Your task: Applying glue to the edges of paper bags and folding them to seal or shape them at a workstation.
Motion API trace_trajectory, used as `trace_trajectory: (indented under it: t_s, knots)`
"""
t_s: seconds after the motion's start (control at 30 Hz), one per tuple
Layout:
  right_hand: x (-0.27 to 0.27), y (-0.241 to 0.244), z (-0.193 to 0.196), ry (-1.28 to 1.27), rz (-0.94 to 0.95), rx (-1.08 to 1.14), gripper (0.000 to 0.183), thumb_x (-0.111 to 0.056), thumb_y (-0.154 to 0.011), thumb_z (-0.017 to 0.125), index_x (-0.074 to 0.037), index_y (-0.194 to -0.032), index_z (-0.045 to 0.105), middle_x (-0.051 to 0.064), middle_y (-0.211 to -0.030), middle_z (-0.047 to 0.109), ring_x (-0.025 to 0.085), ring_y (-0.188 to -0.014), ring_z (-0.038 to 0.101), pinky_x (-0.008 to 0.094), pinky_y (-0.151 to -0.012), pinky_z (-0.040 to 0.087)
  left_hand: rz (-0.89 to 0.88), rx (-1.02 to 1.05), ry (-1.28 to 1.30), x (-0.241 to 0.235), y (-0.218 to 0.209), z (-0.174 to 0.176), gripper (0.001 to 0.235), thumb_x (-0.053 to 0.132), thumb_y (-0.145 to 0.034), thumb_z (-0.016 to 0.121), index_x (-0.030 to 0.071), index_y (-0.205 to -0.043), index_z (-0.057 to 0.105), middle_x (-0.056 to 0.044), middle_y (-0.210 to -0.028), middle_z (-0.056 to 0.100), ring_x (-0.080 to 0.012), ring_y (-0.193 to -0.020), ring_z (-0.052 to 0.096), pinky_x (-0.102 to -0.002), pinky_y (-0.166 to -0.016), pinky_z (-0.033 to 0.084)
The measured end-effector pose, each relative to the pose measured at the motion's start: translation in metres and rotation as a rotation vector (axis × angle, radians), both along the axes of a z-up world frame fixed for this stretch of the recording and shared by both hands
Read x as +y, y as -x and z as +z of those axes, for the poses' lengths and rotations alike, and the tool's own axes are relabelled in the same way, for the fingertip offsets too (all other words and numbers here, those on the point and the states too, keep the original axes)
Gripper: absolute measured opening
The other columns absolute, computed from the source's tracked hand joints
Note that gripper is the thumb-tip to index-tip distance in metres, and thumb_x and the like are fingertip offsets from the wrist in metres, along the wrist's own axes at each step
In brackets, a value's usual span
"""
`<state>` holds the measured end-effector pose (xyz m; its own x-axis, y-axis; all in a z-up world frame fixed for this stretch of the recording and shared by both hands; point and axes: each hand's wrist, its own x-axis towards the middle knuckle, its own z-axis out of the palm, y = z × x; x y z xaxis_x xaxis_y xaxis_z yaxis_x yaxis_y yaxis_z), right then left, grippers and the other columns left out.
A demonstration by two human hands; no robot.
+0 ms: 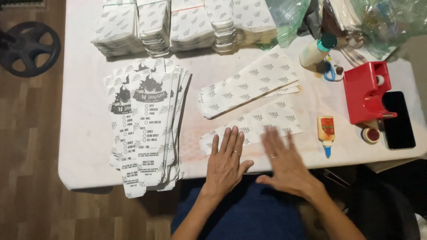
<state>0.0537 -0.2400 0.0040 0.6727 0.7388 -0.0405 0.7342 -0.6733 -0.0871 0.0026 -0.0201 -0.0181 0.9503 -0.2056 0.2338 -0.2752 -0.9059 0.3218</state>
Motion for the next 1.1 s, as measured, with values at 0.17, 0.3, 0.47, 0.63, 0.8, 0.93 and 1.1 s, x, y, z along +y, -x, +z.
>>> trace_trajectory:
  t_s: [0.17, 0.3, 0.47, 0.63, 0.8, 0.93, 1.1]
  knots:
    - [-0.045, -0.022, 0.011, 0.162, -0.265, -0.155, 0.116, -0.078, -0.079, 0.054, 0.010, -0.151, 0.035, 0.034, -0.165, 0.027, 0.050, -0.156, 0.019, 0.068, -0.125, 0.009, -0.024, -0.067, -0.085, 0.003, 0.006, 0.024, 0.112, 0.082, -0.084, 0.052, -0.002, -0.156, 0.035, -0.025, -0.161, 0.036, -0.0386, -0.153, 0.029, -0.061, -0.122, 0.019]
    - [-0.029, -0.049, 0.047, -0.182, -0.284, -0.290, 0.077, -0.041, -0.093, 0.064, 0.015, -0.144, 0.050, 0.036, -0.165, 0.032, 0.052, -0.158, 0.017, 0.075, -0.121, 0.016, -0.012, -0.328, -0.083, -0.004, 0.022, 0.046, 0.043, 0.018, -0.110, 0.044, -0.012, -0.141, 0.050, -0.029, -0.123, 0.062, -0.0437, -0.112, 0.061, -0.054, -0.095, 0.051]
    - [0.001, -0.113, 0.059, -0.360, -0.217, -0.161, 0.045, -0.012, -0.104, 0.057, 0.005, -0.145, 0.055, 0.027, -0.163, 0.040, 0.044, -0.155, 0.029, 0.065, -0.125, 0.016, -0.051, -0.260, 0.146, 0.015, 0.058, 0.038, 0.053, -0.011, -0.087, 0.057, 0.001, -0.140, 0.057, -0.008, -0.076, 0.055, -0.0272, -0.063, 0.052, -0.041, -0.051, 0.039]
    - [0.024, -0.152, 0.027, -0.373, 0.018, -0.066, 0.076, 0.021, -0.078, 0.058, 0.001, -0.151, 0.049, 0.024, -0.164, 0.039, 0.041, -0.155, 0.031, 0.062, -0.127, 0.017, 0.381, 0.178, 0.768, 0.097, 0.056, 0.075, 0.048, 0.023, -0.095, 0.068, 0.020, -0.143, 0.061, 0.002, -0.064, 0.059, -0.0126, -0.052, 0.042, -0.030, -0.052, 0.042]
    - [0.031, -0.144, 0.006, -0.401, 0.090, -0.396, 0.035, -0.002, -0.093, 0.075, -0.007, -0.128, 0.073, 0.011, -0.133, 0.073, 0.040, -0.129, 0.066, 0.056, -0.115, 0.045, 0.756, -0.195, 0.112, 0.179, 0.041, 0.067, 0.056, 0.026, -0.102, 0.063, -0.004, -0.149, 0.054, -0.023, -0.121, 0.074, -0.0387, -0.072, 0.069, -0.052, -0.064, 0.052]
    - [0.026, -0.075, 0.027, -0.470, -0.011, -0.286, 0.043, 0.006, -0.087, 0.073, -0.002, -0.129, 0.070, 0.022, -0.132, 0.070, 0.045, -0.128, 0.065, 0.058, -0.111, 0.049, 0.833, -0.193, -0.125, 0.163, 0.031, 0.087, 0.065, 0.009, -0.088, 0.083, -0.003, -0.145, 0.054, -0.022, -0.111, 0.054, -0.0381, -0.102, 0.055, -0.051, -0.072, 0.055]
    - [0.003, -0.024, 0.036, -0.430, 0.006, -0.128, 0.045, -0.019, -0.087, 0.080, -0.006, -0.129, 0.070, 0.017, -0.137, 0.067, 0.035, -0.132, 0.063, 0.049, -0.117, 0.046, 0.080, -0.391, 0.290, 0.089, 0.008, 0.072, 0.023, 0.006, -0.099, 0.063, -0.009, -0.115, 0.059, -0.026, -0.110, 0.063, -0.0429, -0.099, 0.063, -0.049, -0.093, 0.054]
